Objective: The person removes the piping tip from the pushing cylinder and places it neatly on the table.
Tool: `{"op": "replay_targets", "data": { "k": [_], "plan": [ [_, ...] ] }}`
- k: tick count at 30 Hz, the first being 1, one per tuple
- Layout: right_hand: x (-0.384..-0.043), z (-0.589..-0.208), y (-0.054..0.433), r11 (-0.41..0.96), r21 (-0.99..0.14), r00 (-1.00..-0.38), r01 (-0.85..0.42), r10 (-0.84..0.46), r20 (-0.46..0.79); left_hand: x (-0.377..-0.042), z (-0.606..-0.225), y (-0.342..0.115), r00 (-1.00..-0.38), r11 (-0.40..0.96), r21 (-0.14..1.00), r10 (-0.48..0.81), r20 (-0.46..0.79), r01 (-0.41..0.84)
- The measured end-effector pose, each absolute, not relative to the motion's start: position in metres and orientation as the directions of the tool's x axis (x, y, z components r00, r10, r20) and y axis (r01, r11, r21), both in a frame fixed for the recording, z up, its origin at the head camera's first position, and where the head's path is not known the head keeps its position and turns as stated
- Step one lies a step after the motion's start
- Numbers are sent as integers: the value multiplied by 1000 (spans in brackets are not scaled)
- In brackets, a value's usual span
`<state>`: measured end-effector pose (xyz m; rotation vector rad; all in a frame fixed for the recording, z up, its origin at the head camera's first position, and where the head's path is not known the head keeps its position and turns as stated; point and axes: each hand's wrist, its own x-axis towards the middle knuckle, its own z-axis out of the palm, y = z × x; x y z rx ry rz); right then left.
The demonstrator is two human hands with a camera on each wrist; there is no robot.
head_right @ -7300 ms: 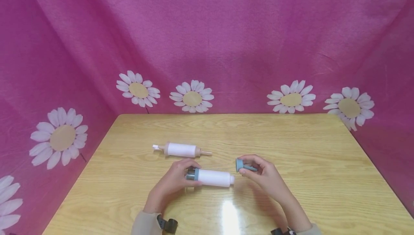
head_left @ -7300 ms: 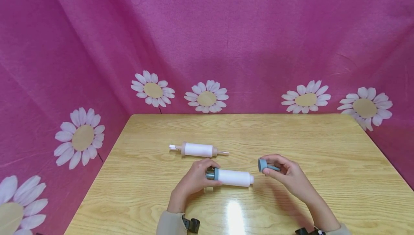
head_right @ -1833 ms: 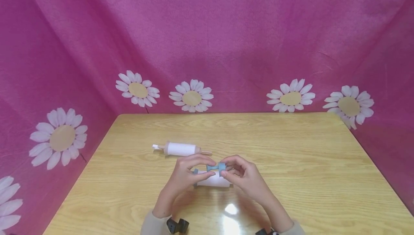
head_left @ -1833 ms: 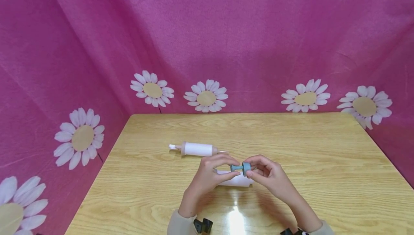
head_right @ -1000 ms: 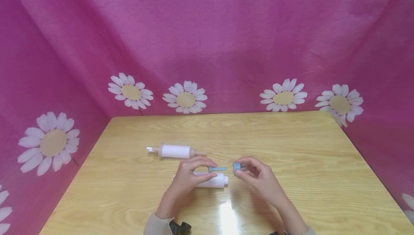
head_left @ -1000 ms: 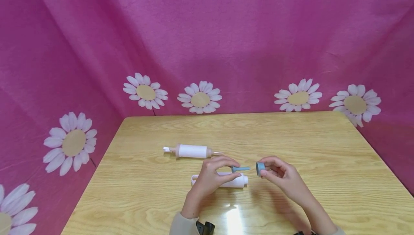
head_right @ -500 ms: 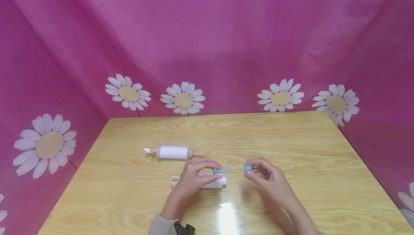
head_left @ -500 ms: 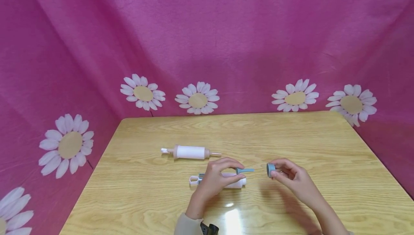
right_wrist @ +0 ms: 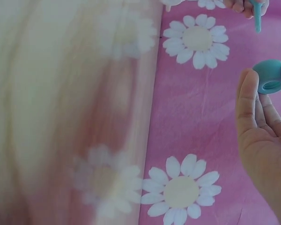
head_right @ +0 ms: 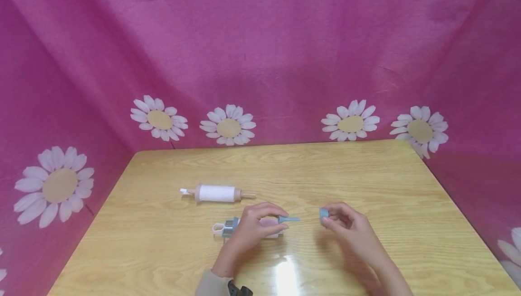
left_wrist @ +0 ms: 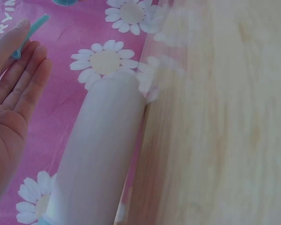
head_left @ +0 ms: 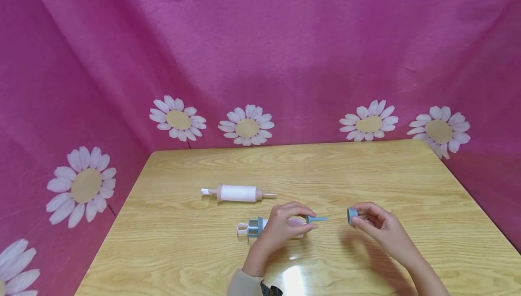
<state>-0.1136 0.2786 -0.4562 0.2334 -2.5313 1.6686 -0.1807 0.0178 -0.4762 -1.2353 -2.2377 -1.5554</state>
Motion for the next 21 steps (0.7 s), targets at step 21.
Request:
{"op": "replay_targets", "data": {
  "k": [21],
  "plan": [
    [-107,-468,306,428,-886,-982,-181,-32,185,-177,-484,42,-636,95,719,554,536,689]
  ]
}}
